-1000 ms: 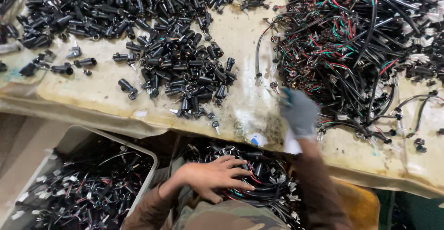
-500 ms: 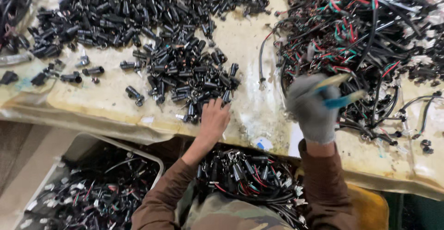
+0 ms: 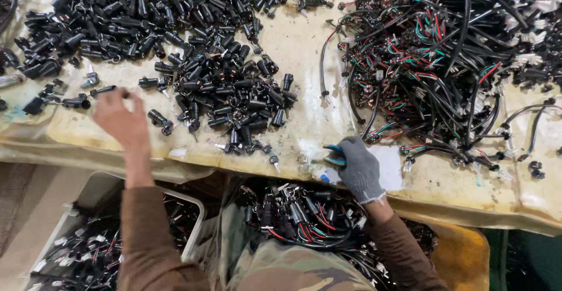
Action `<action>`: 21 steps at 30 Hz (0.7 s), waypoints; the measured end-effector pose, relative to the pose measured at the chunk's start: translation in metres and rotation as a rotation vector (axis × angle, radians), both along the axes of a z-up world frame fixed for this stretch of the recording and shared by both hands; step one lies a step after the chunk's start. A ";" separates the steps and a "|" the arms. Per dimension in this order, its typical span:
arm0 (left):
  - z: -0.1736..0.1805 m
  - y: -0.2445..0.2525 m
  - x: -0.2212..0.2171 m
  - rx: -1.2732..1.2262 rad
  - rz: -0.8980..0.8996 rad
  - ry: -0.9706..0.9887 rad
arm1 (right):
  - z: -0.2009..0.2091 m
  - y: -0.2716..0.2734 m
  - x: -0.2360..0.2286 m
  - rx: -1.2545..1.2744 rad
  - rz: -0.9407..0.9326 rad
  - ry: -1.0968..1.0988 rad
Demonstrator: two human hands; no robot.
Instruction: The person repeatedly picks up black cylindrical connectors and wires from a table, inserts the connector into the wire end, and places the assembled unit into a bin. The process is continuous and repetitive throughout the clip.
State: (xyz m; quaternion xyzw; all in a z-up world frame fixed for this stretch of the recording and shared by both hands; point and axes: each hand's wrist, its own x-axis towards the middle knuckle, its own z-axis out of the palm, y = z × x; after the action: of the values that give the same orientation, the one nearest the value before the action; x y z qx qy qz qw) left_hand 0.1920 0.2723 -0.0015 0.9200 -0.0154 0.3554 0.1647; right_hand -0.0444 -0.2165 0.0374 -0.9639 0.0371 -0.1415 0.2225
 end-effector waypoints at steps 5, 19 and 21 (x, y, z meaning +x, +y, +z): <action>-0.046 0.036 0.029 0.067 -0.296 0.092 | 0.001 0.005 -0.003 0.004 0.040 -0.107; -0.030 -0.031 0.106 -0.187 -0.167 0.035 | -0.004 0.004 -0.004 0.011 0.056 -0.169; -0.030 -0.057 0.124 -0.332 -0.183 0.328 | -0.004 0.005 -0.005 0.006 0.049 -0.154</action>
State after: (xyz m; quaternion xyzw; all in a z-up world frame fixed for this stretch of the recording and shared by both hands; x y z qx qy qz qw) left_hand 0.3156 0.2156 -0.0318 0.9205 -0.0133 0.1827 0.3452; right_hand -0.0498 -0.2118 0.0336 -0.9501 -0.0031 -0.2095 0.2312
